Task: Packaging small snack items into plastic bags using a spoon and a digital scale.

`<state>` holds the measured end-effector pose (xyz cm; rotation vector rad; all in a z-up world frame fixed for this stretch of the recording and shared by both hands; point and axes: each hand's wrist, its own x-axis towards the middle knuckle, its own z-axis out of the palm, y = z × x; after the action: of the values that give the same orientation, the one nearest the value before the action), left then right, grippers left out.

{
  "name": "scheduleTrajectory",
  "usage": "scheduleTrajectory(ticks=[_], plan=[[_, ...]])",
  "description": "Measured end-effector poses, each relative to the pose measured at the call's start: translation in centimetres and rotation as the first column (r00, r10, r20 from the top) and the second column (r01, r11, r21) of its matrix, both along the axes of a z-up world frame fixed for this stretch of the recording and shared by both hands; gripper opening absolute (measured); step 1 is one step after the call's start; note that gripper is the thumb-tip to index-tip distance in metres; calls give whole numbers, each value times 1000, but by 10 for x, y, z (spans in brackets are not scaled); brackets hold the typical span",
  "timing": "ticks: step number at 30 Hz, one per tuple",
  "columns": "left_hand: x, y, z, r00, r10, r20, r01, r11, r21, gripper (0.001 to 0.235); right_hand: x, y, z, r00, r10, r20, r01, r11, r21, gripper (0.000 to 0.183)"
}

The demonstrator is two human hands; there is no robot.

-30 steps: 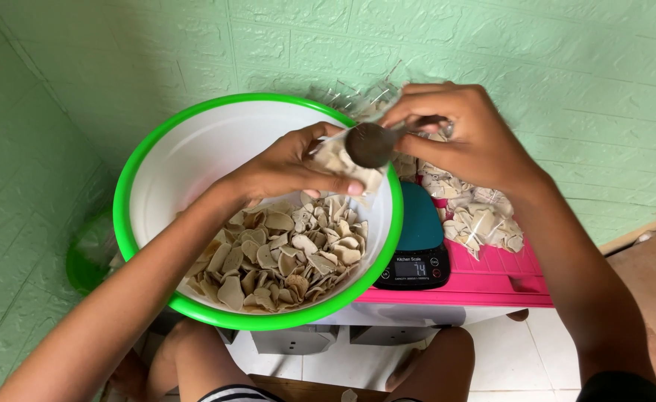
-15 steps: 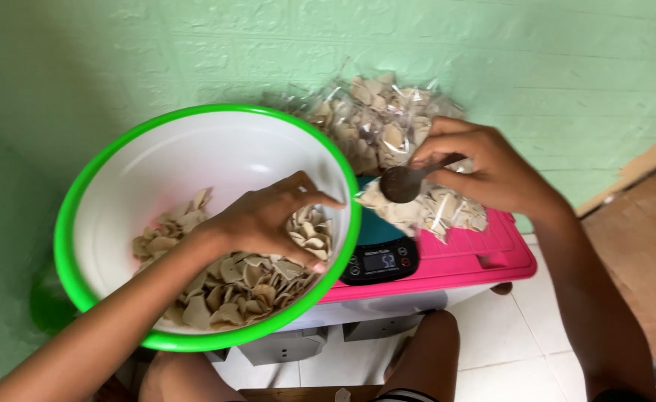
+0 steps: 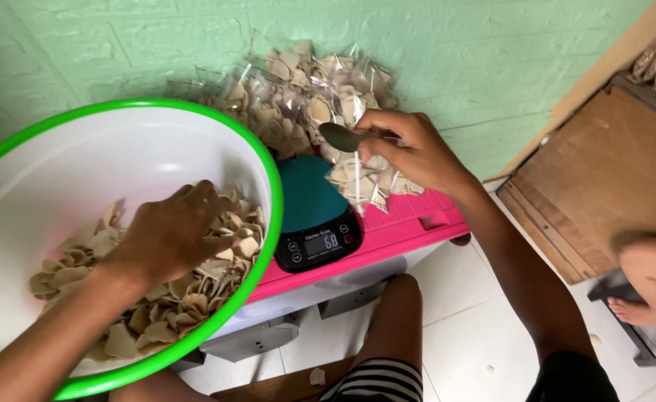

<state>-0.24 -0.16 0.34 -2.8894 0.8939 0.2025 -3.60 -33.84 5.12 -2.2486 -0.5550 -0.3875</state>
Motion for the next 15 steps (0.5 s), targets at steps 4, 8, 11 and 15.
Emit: scheduleTrajectory(ticks=[4,8,11,15], plan=[[-3,-2,1,999,36,23,-36,999,-2,41,15,-4,-39,988,113,-106,-102,990,97,15],[-7,-4,7,999,50,23,-49,999,-2,42,5,22,-49,976,147,-163,-102,962,254,19],[-7,-1,11,996,81,43,-81,997,18,38,16,17,-62,977,130,-171,-94,974,204,18],[-4,3,31,946,316,-66,-314,948,45,57,26,0,-76,976,-123,-181,104,988,-112,22]])
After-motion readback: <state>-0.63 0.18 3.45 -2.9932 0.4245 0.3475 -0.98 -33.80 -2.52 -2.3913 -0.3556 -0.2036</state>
